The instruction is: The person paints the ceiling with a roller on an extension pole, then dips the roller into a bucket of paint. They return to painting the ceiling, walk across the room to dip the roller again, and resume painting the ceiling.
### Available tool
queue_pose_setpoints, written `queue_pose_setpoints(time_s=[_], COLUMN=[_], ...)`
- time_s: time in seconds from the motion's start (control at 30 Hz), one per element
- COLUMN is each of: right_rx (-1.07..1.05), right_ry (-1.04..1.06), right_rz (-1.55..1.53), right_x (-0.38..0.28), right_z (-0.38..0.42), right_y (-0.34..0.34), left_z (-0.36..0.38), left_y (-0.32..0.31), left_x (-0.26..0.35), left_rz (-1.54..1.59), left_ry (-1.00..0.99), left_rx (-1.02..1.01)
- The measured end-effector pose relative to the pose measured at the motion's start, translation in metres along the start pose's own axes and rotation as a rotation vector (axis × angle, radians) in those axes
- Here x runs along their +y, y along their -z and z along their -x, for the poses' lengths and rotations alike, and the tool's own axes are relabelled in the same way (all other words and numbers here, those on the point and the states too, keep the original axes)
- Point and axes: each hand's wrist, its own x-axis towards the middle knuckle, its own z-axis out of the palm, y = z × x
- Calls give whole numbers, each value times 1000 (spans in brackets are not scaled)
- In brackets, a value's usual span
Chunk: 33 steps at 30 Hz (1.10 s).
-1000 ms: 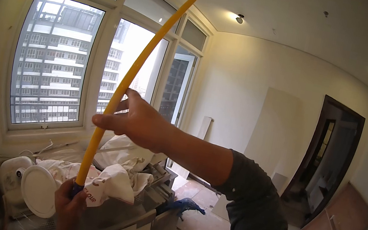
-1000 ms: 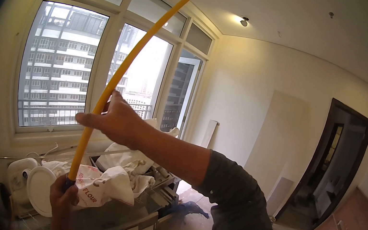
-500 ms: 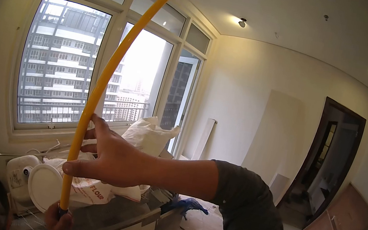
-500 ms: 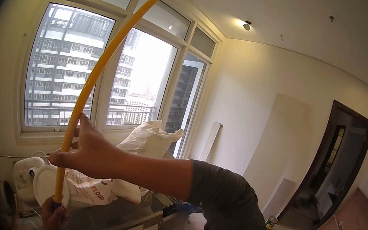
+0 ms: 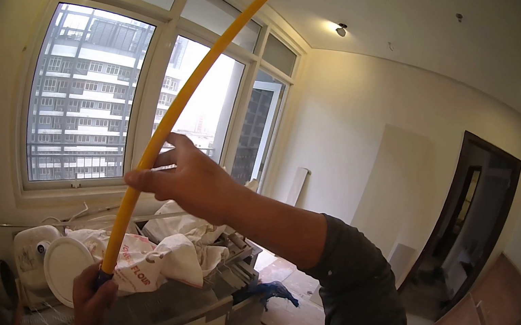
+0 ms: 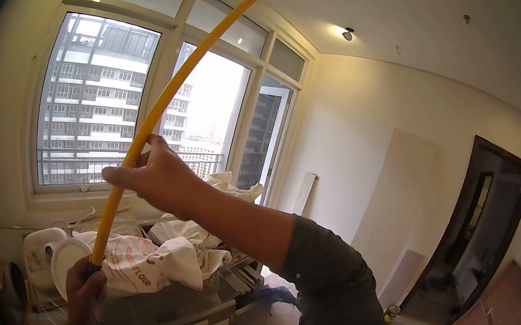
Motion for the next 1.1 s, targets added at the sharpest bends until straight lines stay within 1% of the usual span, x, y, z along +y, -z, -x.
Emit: queue_pose_setpoints(time_s=[0.07, 0.1, 0.23, 0.37, 0.6, 0.77, 1.1], right_rx=[57, 87, 211, 282, 398, 512, 627], right_ry=[11, -16, -12, 13, 6, 45, 36], right_rz=[-38, -57, -171, -240, -212, -180, -249], right_x=[11, 13, 33, 49, 84, 108, 167], right_z=[-5, -9, -22, -24, -36, -40, -34], right_y=[12, 18, 47, 86, 161, 218, 322], left_z=[-13, -20, -48, -77, -135, -178, -249], left_y=[-16, -25, -51, -85, -151, -203, -308], left_x=[6, 8, 7, 6, -14, -28, -74], left_rz=[-2, -3, -27, -13, -27, -47, -48], left_ry=[-2, -3, -25, -6, 16, 21, 42], left_rx=[-8, -11, -76, -129, -164, -215, -257])
